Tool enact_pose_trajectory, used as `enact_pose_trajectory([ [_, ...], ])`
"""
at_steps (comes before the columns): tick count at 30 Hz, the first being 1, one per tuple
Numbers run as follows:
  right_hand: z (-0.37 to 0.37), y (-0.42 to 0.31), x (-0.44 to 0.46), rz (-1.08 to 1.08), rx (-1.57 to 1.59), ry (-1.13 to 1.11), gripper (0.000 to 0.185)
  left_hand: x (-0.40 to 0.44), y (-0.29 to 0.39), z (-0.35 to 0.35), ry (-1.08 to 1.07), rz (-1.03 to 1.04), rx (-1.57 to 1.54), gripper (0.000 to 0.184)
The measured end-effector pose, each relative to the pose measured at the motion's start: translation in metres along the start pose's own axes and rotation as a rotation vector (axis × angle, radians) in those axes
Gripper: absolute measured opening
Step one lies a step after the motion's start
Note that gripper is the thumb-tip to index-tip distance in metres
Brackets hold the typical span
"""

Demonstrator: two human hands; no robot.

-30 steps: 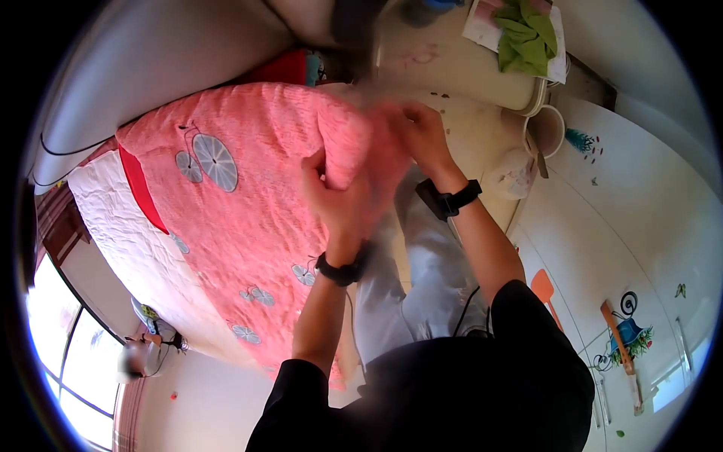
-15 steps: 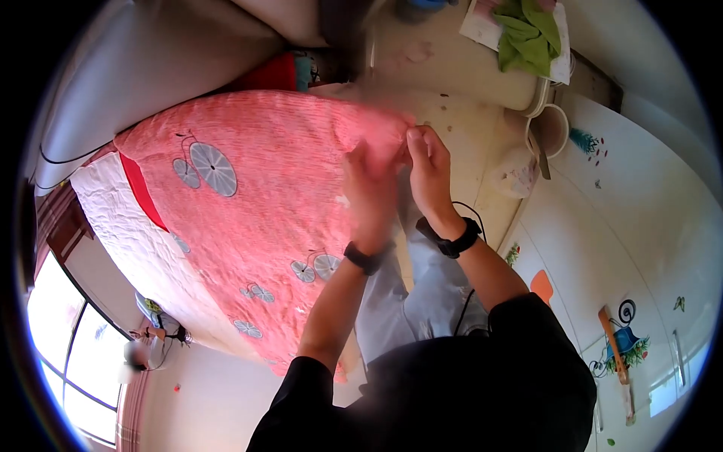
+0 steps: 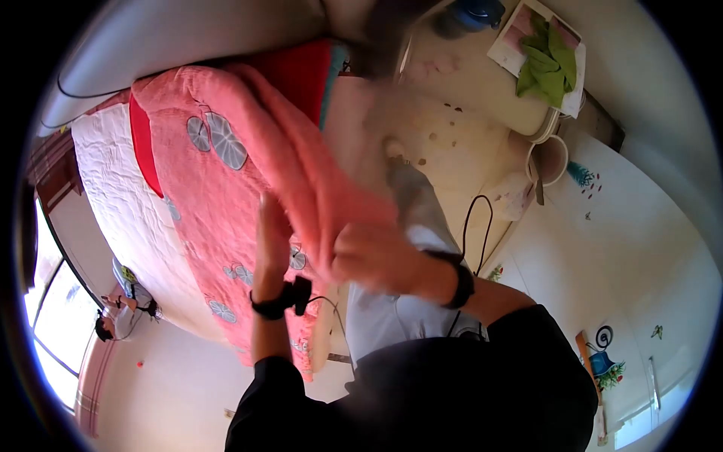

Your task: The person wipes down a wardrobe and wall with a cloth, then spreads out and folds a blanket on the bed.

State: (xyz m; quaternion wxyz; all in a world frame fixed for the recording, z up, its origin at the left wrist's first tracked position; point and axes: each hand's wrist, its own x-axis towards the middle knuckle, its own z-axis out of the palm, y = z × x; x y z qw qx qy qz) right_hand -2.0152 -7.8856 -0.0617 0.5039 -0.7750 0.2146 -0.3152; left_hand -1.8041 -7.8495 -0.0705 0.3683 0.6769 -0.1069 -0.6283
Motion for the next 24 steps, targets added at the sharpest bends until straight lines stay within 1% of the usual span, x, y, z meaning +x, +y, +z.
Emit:
enact_pose_trajectory([
  [1, 0.014, -0.015, 0.003, -0.043, -0.037, -0.052, 0.017, -0.018, 0.011, -0.009, -0.042, -0.01, 0.104, 0.046],
  [2, 0.023, -0.027, 0.006, -0.058, 0.032, -0.136, 0.013, -0.035, 0.017, -0.012, -0.076, -0.011, 0.206, 0.046],
  [3, 0.04, -0.036, 0.007, -0.109, -0.001, -0.135, 0.009, -0.05, 0.02, -0.015, -0.107, -0.013, 0.306, 0.046],
  [5, 0.086, -0.044, -0.006, -0.211, -0.062, -0.133, 0.003, -0.071, 0.002, -0.021, -0.132, 0.003, 0.497, 0.044],
  [6, 0.101, -0.045, -0.014, -0.24, -0.088, -0.215, 0.002, -0.076, -0.002, -0.026, -0.178, -0.177, 0.594, 0.048],
  [7, 0.119, -0.044, -0.025, -0.248, -0.085, -0.275, 0.002, -0.077, -0.016, -0.033, -0.163, -0.143, 0.555, 0.046],
  [9, 0.145, -0.041, -0.043, -0.256, -0.083, -0.4, 0.003, -0.074, -0.067, -0.051, -0.139, -0.077, 0.472, 0.041],
  [10, 0.146, -0.04, -0.044, -0.259, -0.041, -0.452, 0.004, -0.074, -0.096, -0.063, -0.138, -0.099, 0.387, 0.04],
  [12, 0.141, -0.024, -0.042, -0.268, 0.038, -0.562, 0.007, -0.074, -0.122, -0.071, -0.144, 0.053, 0.628, 0.043],
  [13, 0.129, -0.018, -0.031, -0.1, 0.243, -0.723, 0.005, -0.075, -0.13, -0.074, -0.143, 0.129, 0.747, 0.044],
  [14, 0.114, -0.013, -0.014, 0.08, 0.446, -0.88, 0.007, -0.078, -0.118, -0.071, -0.143, 0.227, 0.696, 0.041],
  [15, 0.105, -0.006, -0.001, 0.081, 0.297, -0.684, 0.01, -0.082, -0.106, -0.068, -0.147, 0.324, 0.647, 0.039],
  [16, 0.097, 0.001, 0.017, 0.071, 0.15, -0.49, 0.013, -0.082, -0.103, -0.064, -0.097, 0.326, 0.518, 0.035],
  [17, 0.088, 0.002, 0.045, 0.217, 0.025, -0.342, 0.022, -0.081, -0.104, -0.062, -0.047, 0.328, 0.388, 0.032],
  [18, 0.086, 0.006, 0.072, 0.388, -0.093, -0.203, 0.036, -0.077, -0.121, -0.06, -0.026, 0.248, 0.397, 0.033],
  [19, 0.086, 0.021, 0.096, 0.44, -0.086, -0.136, 0.045, -0.071, -0.15, -0.058, -0.007, 0.166, 0.4, 0.035],
  [21, 0.098, 0.076, 0.13, 0.543, -0.088, -0.043, 0.048, -0.075, -0.153, -0.054, 0.023, 0.071, 0.372, 0.037],
  [23, 0.112, 0.087, 0.172, 0.736, -0.012, -0.142, 0.039, -0.085, -0.114, -0.052, 0.038, 0.055, 0.319, 0.038],
  [24, 0.117, 0.083, 0.186, 0.716, -0.178, -0.241, 0.035, -0.075, -0.135, -0.045, 0.033, 0.15, 0.381, 0.036],
])
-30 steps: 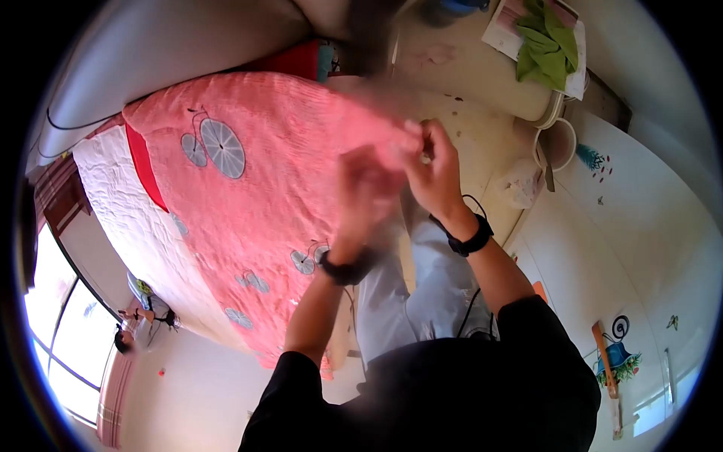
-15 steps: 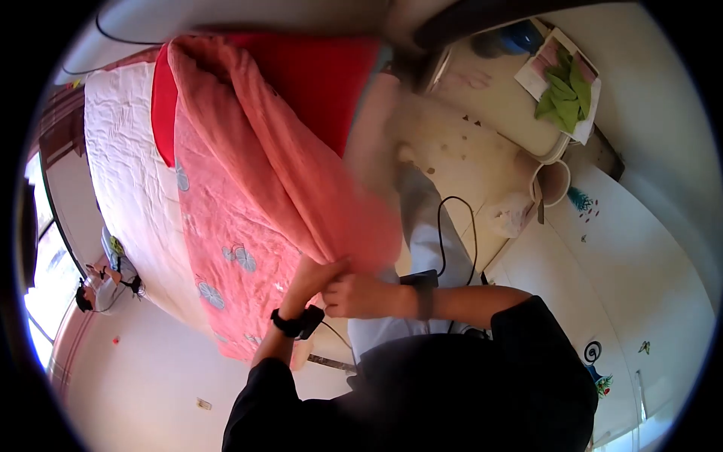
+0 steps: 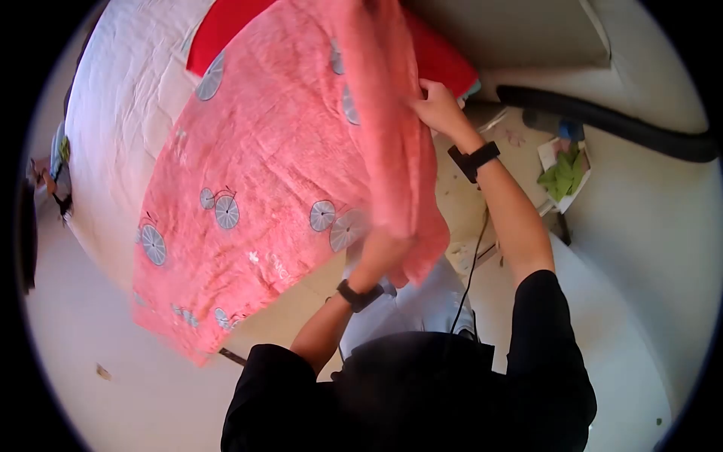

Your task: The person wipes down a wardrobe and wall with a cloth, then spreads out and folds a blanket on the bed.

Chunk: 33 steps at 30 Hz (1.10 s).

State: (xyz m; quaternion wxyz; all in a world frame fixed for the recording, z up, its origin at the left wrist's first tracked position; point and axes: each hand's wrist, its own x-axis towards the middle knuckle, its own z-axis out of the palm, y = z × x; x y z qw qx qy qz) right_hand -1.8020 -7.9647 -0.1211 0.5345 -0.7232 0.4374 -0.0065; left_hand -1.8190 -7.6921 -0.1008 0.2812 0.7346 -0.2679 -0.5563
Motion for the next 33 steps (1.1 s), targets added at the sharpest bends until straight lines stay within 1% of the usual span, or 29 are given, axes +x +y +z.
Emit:
enact_pose_trajectory([
  [1, -0.003, -0.013, 0.007, -0.005, -0.186, -0.027, 0.032, 0.007, -0.018, 0.015, 0.014, 0.095, 0.061, 0.035],
  [2, -0.007, -0.026, 0.012, -0.009, -0.372, -0.054, 0.03, 0.005, -0.013, 0.011, 0.038, 0.096, 0.018, 0.034],
  [3, -0.016, -0.052, -0.001, -0.107, -0.216, 0.063, 0.025, 0.001, -0.007, 0.002, 0.075, 0.092, -0.054, 0.034],
  [4, -0.021, -0.046, -0.002, -0.319, -0.188, 0.132, 0.024, -0.007, -0.001, -0.008, 0.054, 0.076, -0.069, 0.033],
  [5, -0.019, -0.065, -0.014, -0.297, -0.091, 0.221, 0.024, -0.01, 0.004, -0.014, 0.046, 0.107, -0.076, 0.032],
  [6, -0.022, -0.071, -0.021, -0.212, -0.056, 0.224, 0.024, -0.011, 0.009, -0.015, 0.039, 0.139, -0.079, 0.032],
  [8, -0.007, -0.078, -0.03, -0.157, 0.135, 0.271, 0.023, -0.011, 0.012, -0.003, 0.056, 0.27, -0.128, 0.035],
  [9, 0.0, -0.084, -0.035, -0.129, 0.232, 0.295, 0.023, -0.011, 0.019, 0.001, -0.01, 0.234, -0.071, 0.033],
  [10, 0.001, -0.08, -0.038, -0.122, 0.119, 0.204, 0.023, -0.009, 0.027, 0.003, -0.074, 0.202, -0.01, 0.032],
  [12, 0.02, -0.087, -0.044, -0.187, 0.09, 0.152, 0.023, -0.003, 0.037, 0.003, -0.08, 0.218, 0.003, 0.032],
  [13, 0.028, -0.09, -0.045, -0.213, 0.076, 0.122, 0.024, 0.0, 0.04, 0.001, -0.101, 0.181, 0.018, 0.033],
  [14, 0.029, -0.094, -0.043, -0.118, 0.167, -0.019, 0.031, 0.004, 0.045, -0.001, -0.129, 0.144, 0.035, 0.033],
  [15, 0.033, -0.097, -0.043, -0.117, 0.091, -0.013, 0.035, 0.008, 0.048, -0.001, -0.156, 0.107, 0.052, 0.034],
  [17, 0.039, -0.104, -0.041, -0.125, -0.063, -0.007, 0.044, 0.022, 0.046, 0.005, -0.147, 0.138, 0.045, 0.037],
  [18, 0.035, -0.095, -0.03, -0.146, -0.32, 0.015, 0.047, 0.028, 0.047, 0.011, -0.142, 0.15, 0.041, 0.038],
  [21, 0.006, -0.061, 0.015, 0.301, 0.037, -0.41, 0.041, 0.036, 0.058, 0.002, -0.172, 0.138, -0.038, 0.04],
  [23, -0.011, -0.031, 0.041, 0.267, 0.099, -0.317, 0.032, 0.034, 0.071, -0.003, -0.133, 0.178, -0.132, 0.041],
  [24, -0.018, -0.055, 0.035, 0.256, 0.235, -0.297, 0.03, 0.036, 0.08, -0.004, -0.112, 0.193, -0.179, 0.042],
  [25, -0.028, -0.072, 0.029, 0.261, 0.373, -0.271, 0.028, 0.04, 0.092, 0.0, -0.056, 0.302, -0.21, 0.041],
  [27, -0.069, -0.072, 0.038, 0.279, 0.407, -0.291, 0.026, 0.054, 0.129, 0.02, 0.056, 0.518, -0.267, 0.04],
  [29, -0.109, -0.064, 0.053, 0.154, 0.416, -0.173, 0.026, 0.078, 0.17, 0.019, 0.022, 0.517, -0.239, 0.037],
  [31, -0.129, -0.089, 0.066, 0.159, 0.576, -0.182, 0.026, 0.097, 0.209, 0.017, -0.015, 0.517, -0.254, 0.035],
  [33, -0.141, -0.108, 0.069, 0.226, 0.634, -0.163, 0.027, 0.111, 0.229, 0.01, -0.051, 0.519, -0.289, 0.033],
])
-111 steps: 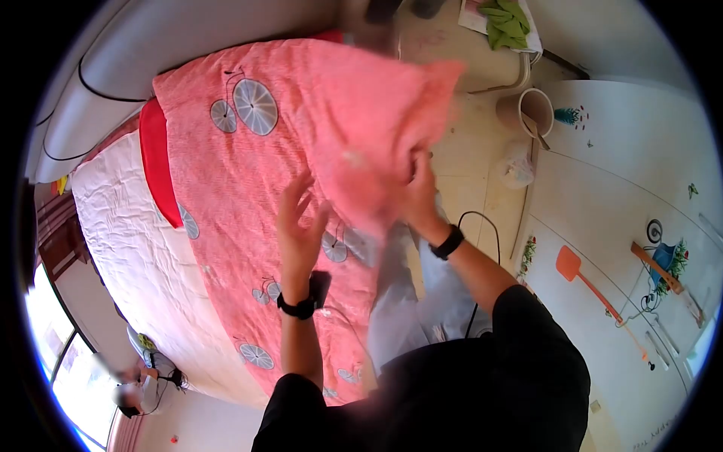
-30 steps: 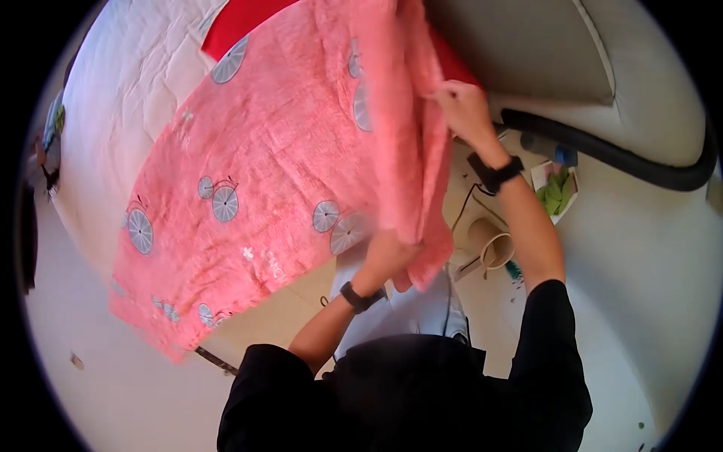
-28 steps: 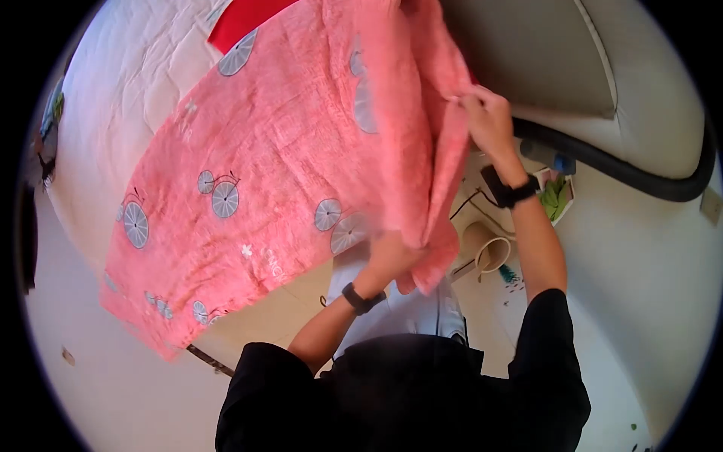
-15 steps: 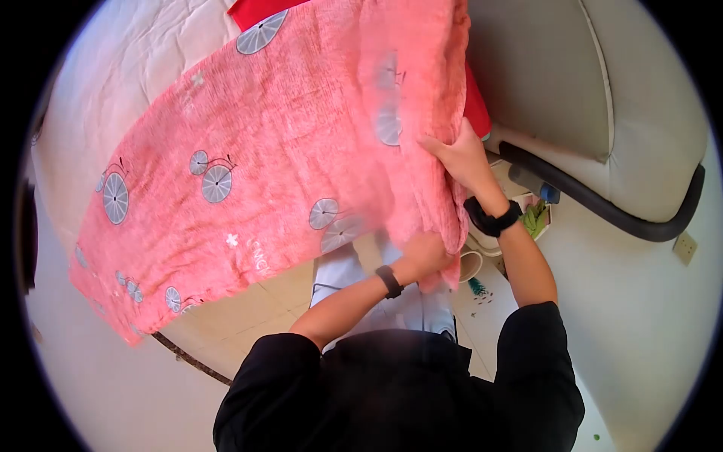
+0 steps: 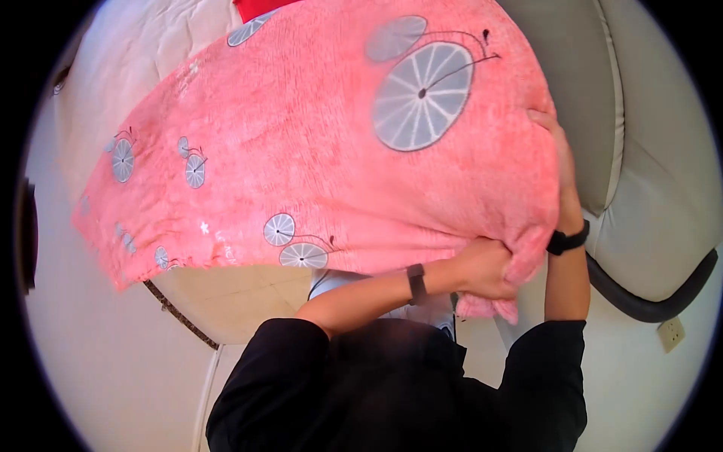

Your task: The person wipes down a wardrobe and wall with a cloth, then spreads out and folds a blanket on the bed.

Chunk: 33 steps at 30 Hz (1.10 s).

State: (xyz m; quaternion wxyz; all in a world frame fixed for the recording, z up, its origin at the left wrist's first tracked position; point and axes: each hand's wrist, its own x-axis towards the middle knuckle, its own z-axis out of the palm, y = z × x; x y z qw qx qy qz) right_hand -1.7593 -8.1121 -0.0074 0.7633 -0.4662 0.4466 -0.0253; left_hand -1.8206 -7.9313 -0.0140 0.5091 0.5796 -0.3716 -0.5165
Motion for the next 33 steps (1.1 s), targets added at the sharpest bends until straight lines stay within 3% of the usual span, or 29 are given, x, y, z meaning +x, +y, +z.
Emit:
enact_pose_trajectory([
  [4, 0.012, 0.0, 0.008, 0.138, 0.105, -0.079, 0.029, 0.012, -0.017, -0.01, -0.116, 0.06, -0.057, 0.035],
  [6, -0.009, 0.011, 0.015, -0.087, -0.248, -0.082, 0.03, 0.007, -0.019, -0.015, -0.167, 0.003, -0.048, 0.038],
  [7, -0.004, 0.012, 0.01, -0.096, -0.33, -0.074, 0.03, 0.002, -0.022, -0.02, -0.176, -0.004, -0.074, 0.039],
  [8, 0.0, 0.013, 0.006, -0.105, -0.411, -0.066, 0.03, -0.006, -0.022, -0.019, -0.172, -0.032, -0.067, 0.039],
  [10, 0.047, -0.003, -0.014, 0.079, -0.388, -0.038, 0.029, -0.022, -0.008, -0.032, -0.164, -0.086, -0.054, 0.041],
  [12, 0.072, -0.009, -0.028, 0.065, -0.415, -0.044, 0.028, -0.045, 0.006, -0.045, -0.142, -0.123, -0.01, 0.043],
  [19, 0.181, -0.035, -0.093, -0.135, -0.506, -0.124, 0.032, -0.155, 0.045, -0.081, 0.071, 0.242, -0.155, 0.037],
  [22, 0.239, -0.011, -0.119, -0.18, -0.537, -0.204, 0.031, -0.223, 0.037, -0.112, 0.073, 0.329, -0.204, 0.038],
  [25, 0.33, 0.022, -0.155, -0.33, -0.578, -0.29, 0.026, -0.31, 0.038, -0.147, 0.225, 0.38, -0.172, 0.04],
  [28, 0.423, 0.078, -0.182, -0.62, -0.697, -0.486, 0.025, -0.423, 0.017, -0.183, 0.217, 0.07, -0.099, 0.058],
  [29, 0.454, 0.107, -0.182, -0.592, -0.684, -0.544, 0.026, -0.464, 0.012, -0.199, 0.217, -0.078, -0.129, 0.064],
  [33, 0.575, 0.227, -0.182, -0.526, -0.821, -0.842, 0.024, -0.595, -0.057, -0.247, 0.52, -0.469, -0.176, 0.027],
])
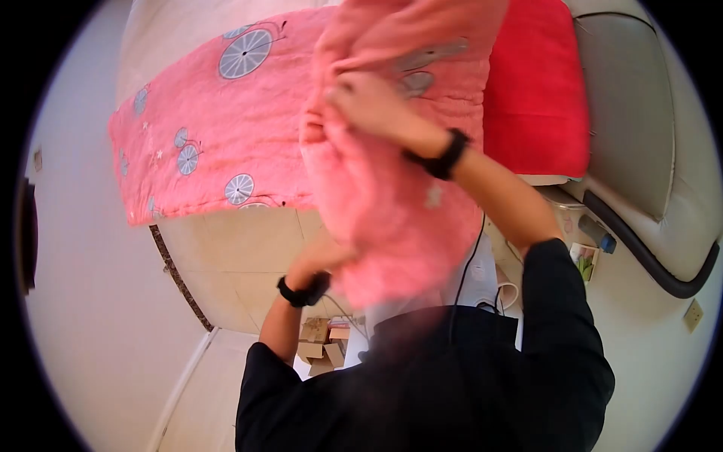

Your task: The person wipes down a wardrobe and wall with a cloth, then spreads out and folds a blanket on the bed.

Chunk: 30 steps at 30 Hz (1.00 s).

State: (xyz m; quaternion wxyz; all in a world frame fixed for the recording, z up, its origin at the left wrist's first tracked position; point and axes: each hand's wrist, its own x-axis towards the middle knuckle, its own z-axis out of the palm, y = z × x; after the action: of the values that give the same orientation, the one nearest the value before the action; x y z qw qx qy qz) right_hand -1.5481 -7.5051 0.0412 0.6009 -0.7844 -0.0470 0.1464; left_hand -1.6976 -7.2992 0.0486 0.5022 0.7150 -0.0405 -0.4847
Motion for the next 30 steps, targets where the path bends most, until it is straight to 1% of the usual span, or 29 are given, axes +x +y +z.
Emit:
enact_pose_trajectory([
  [1, 0.037, 0.01, 0.01, -0.048, 0.024, -0.031, 0.023, 0.005, -0.014, -0.031, -0.024, -0.219, 0.029, 0.026],
  [3, 0.101, -0.01, -0.004, -0.245, -0.038, 0.008, 0.02, 0.022, -0.108, -0.072, 0.086, -0.302, 0.0, 0.049],
  [4, 0.117, -0.027, -0.018, -0.223, -0.007, -0.094, 0.02, 0.026, -0.13, -0.073, 0.187, -0.186, -0.091, 0.043],
  [5, 0.126, -0.044, -0.032, -0.195, 0.019, -0.197, 0.02, 0.034, -0.157, -0.072, 0.307, -0.151, -0.063, 0.042],
  [7, 0.125, -0.062, -0.05, -0.158, 0.05, -0.358, 0.02, 0.052, -0.209, -0.062, 0.56, -0.168, 0.095, 0.04],
  [8, 0.121, -0.057, -0.056, -0.239, -0.038, -0.307, 0.02, 0.06, -0.225, -0.056, 0.655, -0.191, 0.176, 0.039],
  [10, 0.109, -0.041, -0.071, -0.395, -0.212, -0.208, 0.02, 0.071, -0.235, -0.051, 0.752, -0.223, 0.271, 0.037],
  [12, 0.084, -0.004, -0.085, 0.145, -0.009, -0.122, 0.022, 0.067, -0.221, -0.051, 0.766, -0.235, 0.276, 0.036],
  [14, 0.057, 0.045, -0.1, 0.196, -0.41, 0.078, 0.028, 0.063, -0.215, -0.051, 0.783, -0.231, 0.271, 0.035],
  [16, 0.032, 0.108, -0.113, 0.224, -0.613, 0.222, 0.041, 0.057, -0.211, -0.053, 0.791, -0.209, 0.258, 0.033],
  [18, 0.022, 0.181, -0.13, 0.219, -0.83, 0.257, 0.05, 0.059, -0.179, -0.052, 1.029, 0.082, 0.147, 0.032],
  [19, 0.021, 0.203, -0.136, 0.221, -0.939, 0.273, 0.054, 0.059, -0.153, -0.05, 1.138, 0.229, 0.087, 0.031],
  [21, 0.036, 0.217, -0.134, 0.25, -0.996, 0.226, 0.059, 0.031, -0.056, -0.041, 0.783, 0.432, -0.646, 0.034],
  [22, 0.044, 0.22, -0.132, 0.263, -1.023, 0.2, 0.061, 0.024, -0.033, -0.039, 0.73, 0.789, -0.214, 0.034],
  [23, 0.048, 0.219, -0.126, 0.315, -1.036, 0.186, 0.061, 0.012, 0.016, -0.03, 0.711, 0.996, -0.242, 0.033],
  [25, 0.053, 0.209, -0.115, 0.426, -1.042, 0.147, 0.061, 0.004, 0.08, -0.025, 0.546, 1.235, -0.263, 0.026],
  [27, 0.056, 0.21, -0.109, 0.46, -1.03, 0.138, 0.06, 0.017, 0.132, -0.006, 0.519, 1.496, -0.438, 0.033],
  [29, 0.055, 0.21, -0.109, 0.468, -1.018, 0.142, 0.059, 0.031, 0.162, 0.014, 0.495, 1.653, -0.586, 0.037],
  [30, 0.055, 0.209, -0.11, 0.46, -1.012, 0.147, 0.059, 0.039, 0.173, 0.024, 0.493, 1.679, -0.643, 0.037],
])
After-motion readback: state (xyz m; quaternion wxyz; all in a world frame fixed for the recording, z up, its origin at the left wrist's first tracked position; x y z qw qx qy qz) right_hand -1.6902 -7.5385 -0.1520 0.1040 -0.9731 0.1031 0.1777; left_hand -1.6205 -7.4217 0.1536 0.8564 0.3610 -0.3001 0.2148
